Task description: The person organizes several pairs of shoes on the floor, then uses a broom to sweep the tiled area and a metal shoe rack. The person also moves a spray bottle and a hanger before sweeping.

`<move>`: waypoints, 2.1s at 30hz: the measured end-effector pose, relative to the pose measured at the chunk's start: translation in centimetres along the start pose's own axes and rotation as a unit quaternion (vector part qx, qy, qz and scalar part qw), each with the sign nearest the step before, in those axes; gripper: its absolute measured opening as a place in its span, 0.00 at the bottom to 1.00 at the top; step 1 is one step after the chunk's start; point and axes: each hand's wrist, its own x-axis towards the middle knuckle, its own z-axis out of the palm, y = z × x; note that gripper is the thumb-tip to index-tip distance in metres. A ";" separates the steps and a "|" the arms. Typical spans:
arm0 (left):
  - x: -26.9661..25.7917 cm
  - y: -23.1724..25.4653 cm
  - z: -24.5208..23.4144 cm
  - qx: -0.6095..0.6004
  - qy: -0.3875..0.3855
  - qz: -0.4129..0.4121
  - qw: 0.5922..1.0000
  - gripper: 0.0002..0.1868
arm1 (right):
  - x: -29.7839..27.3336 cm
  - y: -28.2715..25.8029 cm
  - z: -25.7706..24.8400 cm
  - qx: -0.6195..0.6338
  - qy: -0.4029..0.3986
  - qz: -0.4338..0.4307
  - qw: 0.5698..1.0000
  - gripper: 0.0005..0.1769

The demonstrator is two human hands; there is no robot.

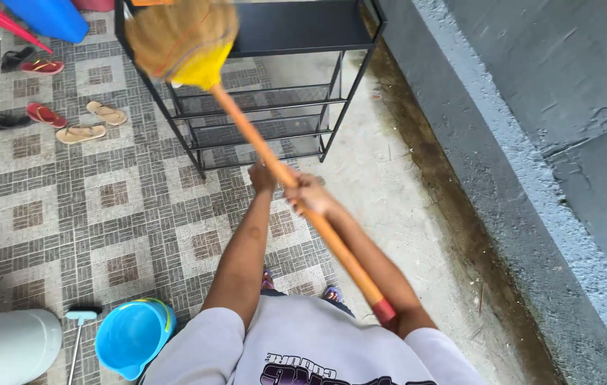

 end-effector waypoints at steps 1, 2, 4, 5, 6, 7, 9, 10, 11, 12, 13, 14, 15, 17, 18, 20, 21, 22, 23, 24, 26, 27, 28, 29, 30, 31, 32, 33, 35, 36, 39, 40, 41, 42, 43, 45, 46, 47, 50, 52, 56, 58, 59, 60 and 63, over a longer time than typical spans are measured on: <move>0.8 -0.4 -1.2 0.031 0.029 -0.018 0.999 0.38 | 0.4 -0.4 -1.2 0.004 0.030 0.006 1.000 0.21; 1.7 -0.8 -2.6 0.061 0.060 -0.034 0.996 0.38 | 0.7 -1.0 -2.8 0.005 0.060 0.011 0.998 0.14; 3.0 -2.1 -5.5 0.102 0.095 -0.040 0.989 0.38 | -0.4 -2.0 -6.9 0.090 0.077 0.010 0.993 0.13; 3.4 -2.9 -7.0 0.114 0.098 -0.029 0.988 0.38 | -1.0 -2.1 -8.5 0.069 0.138 0.009 0.988 0.13; 3.6 -3.6 -8.1 0.125 0.102 -0.019 0.987 0.39 | -1.7 -2.3 -9.8 0.046 0.198 0.007 0.979 0.14; 3.6 -4.2 -8.8 0.132 0.097 -0.032 0.986 0.39 | -2.3 -2.0 -10.4 0.034 0.213 -0.018 0.976 0.20; 4.2 -4.7 -9.3 0.144 0.085 -0.052 0.985 0.38 | -2.7 -1.6 -10.1 0.012 0.242 -0.075 0.967 0.33; 4.5 -4.7 -8.9 0.136 0.072 -0.066 0.986 0.38 | -2.5 -0.8 -8.8 0.012 0.225 -0.042 0.973 0.27; 4.5 -4.8 -8.7 0.127 0.058 -0.081 0.987 0.38 | -1.7 -0.4 -7.1 0.011 0.208 -0.009 0.978 0.22; 4.4 -5.0 -8.3 0.121 0.040 -0.094 0.987 0.38 | -1.2 0.2 -5.4 0.014 0.195 0.024 0.980 0.19; 4.5 -4.9 -7.7 0.119 0.051 -0.076 0.989 0.38 | -0.4 1.2 -3.1 -0.026 0.181 0.075 0.980 0.21; 4.9 -4.5 -6.7 0.115 0.059 -0.057 0.990 0.38 | 0.8 2.0 -0.8 -0.065 0.170 0.125 0.975 0.23; 5.3 -4.1 -5.8 0.111 0.068 -0.037 0.991 0.37 | 2.0 2.8 1.3 -0.028 0.102 0.092 0.990 0.26; 6.4 -3.3 -4.4 0.080 0.001 0.014 0.997 0.34 | 3.8 3.5 3.2 -0.004 0.040 0.051 0.998 0.32; 7.1 -3.1 -4.4 0.067 -0.030 0.039 0.997 0.33 | 4.6 3.6 3.3 -0.014 0.044 0.045 0.998 0.32; 8.4 -3.1 -4.9 0.093 -0.020 -0.025 0.995 0.34 | 5.0 3.2 1.0 0.042 0.063 0.043 0.996 0.24; 8.8 -3.4 -5.4 0.106 -0.014 -0.057 0.993 0.34 | 4.5 2.7 -1.0 0.107 0.078 0.046 0.990 0.17; 9.0 -3.7 -5.9 0.111 -0.035 -0.062 0.991 0.38 | 3.6 2.1 -3.5 0.130 0.127 0.044 0.982 0.16; 9.0 -4.1 -6.5 0.116 -0.056 -0.067 0.989 0.41 | 2.6 1.7 -5.7 0.152 0.176 0.042 0.972 0.16; 8.9 -4.7 -7.2 0.119 -0.074 -0.073 0.987 0.44 | 0.9 1.3 -7.9 0.156 0.197 0.009 0.968 0.14; 9.0 -5.5 -8.3 0.168 0.028 0.060 0.984 0.43 | -1.5 1.2 -9.5 0.173 0.196 -0.025 0.965 0.17; 9.3 -5.5 -8.5 0.189 0.079 0.128 0.970 0.43 | -2.3 1.1 -9.4 0.169 0.189 -0.021 0.967 0.17; 9.2 -5.5 -8.4 0.178 0.040 0.066 0.981 0.43 | -3.0 1.5 -8.3 0.171 0.178 -0.007 0.969 0.17; 9.2 -5.4 -8.0 0.167 -0.001 0.003 0.986 0.45 | -3.5 1.9 -6.5 0.174 0.162 0.016 0.971 0.17; 9.2 -5.1 -7.2 0.155 -0.043 -0.059 0.985 0.46 | -3.4 2.5 -4.1 0.187 0.124 0.047 0.973 0.17; 9.1 -4.7 -6.4 0.137 -0.071 -0.053 0.987 0.46 | -3.1 3.1 -1.4 0.199 0.083 0.069 0.974 0.17; 8.9 -4.3 -5.5 0.121 -0.100 -0.049 0.986 0.45 | -2.6 3.4 1.0 0.212 0.044 0.078 0.973 0.18; 8.9 -3.6 -4.2 0.105 -0.128 -0.045 0.985 0.45 | -1.9 3.8 3.4 0.224 0.016 0.078 0.971 0.17; 8.2 -3.4 -3.1 0.058 -0.100 0.003 0.993 0.45 | -1.4 4.9 6.6 0.241 -0.024 0.080 0.967 0.22; 8.8 -2.7 -2.7 0.030 -0.081 0.031 0.996 0.45 | -0.7 4.8 6.9 0.239 -0.036 0.078 0.967 0.27; 9.9 -1.7 -2.8 0.037 -0.109 0.084 0.990 0.43 | -1.1 4.3 3.5 0.234 0.008 0.092 0.968 0.19; 9.8 -2.0 -3.3 0.068 -0.097 0.064 0.991 0.43 | -1.8 4.6 1.7 0.235 0.036 0.105 0.966 0.14; 9.6 -2.4 -3.8 0.098 -0.084 0.044 0.991 0.43 | -2.6 4.5 -0.7 0.289 0.017 0.106 0.951 0.11; 10.0 -2.2 -4.1 0.126 -0.069 0.026 0.989 0.43 | -3.0 4.0 -3.2 0.338 -0.003 0.106 0.935 0.16; 10.4 -2.0 -4.3 0.126 -0.056 0.035 0.990 0.43 | -3.5 3.5 -5.4 0.298 0.048 0.035 0.953 0.12; 9.7 -2.4 -4.5 0.127 -0.031 0.049 0.990 0.44 | -4.6 3.4 -8.3 0.200 0.127 -0.058 0.970 0.24; 8.6 -2.9 -4.5 0.120 -0.039 0.033 0.991 0.44 | -5.5 4.2 -8.4 0.146 0.155 -0.077 0.974 0.32; 7.4 -3.2 -4.4 0.113 -0.047 0.017 0.992 0.44 | -6.3 5.1 -7.9 0.091 0.181 -0.097 0.974 0.39; 8.7 0.6 -2.2 0.092 -0.093 0.041 0.991 0.43 | -4.0 5.7 -5.4 0.137 0.205 -0.025 0.969 0.41; 9.1 2.6 -0.8 0.045 -0.151 0.081 0.984 0.41 | -2.3 6.7 -2.9 0.106 0.107 -0.049 0.987 0.44; 7.3 2.4 0.9 0.039 -0.148 0.048 0.987 0.30 | 0.2 6.7 -0.3 -0.077 0.078 -0.013 0.994 0.34; 7.6 2.7 1.4 0.062 -0.111 0.014 0.992 0.27 | 2.7 4.1 -0.5 -0.115 0.106 0.010 0.988 0.22; 7.7 2.8 1.5 0.046 -0.115 0.013 0.992 0.26 | 4.1 2.9 -0.4 -0.180 0.150 0.051 0.971 0.21; 7.5 2.3 1.3 0.034 -0.120 0.009 0.992 0.26 | 5.4 2.3 0.1 -0.241 0.191 0.095 0.947 0.20; 7.9 1.5 -0.1 -0.063 -0.159 0.084 0.982 0.27 | 8.8 1.1 1.5 -0.225 0.231 0.115 0.940 0.27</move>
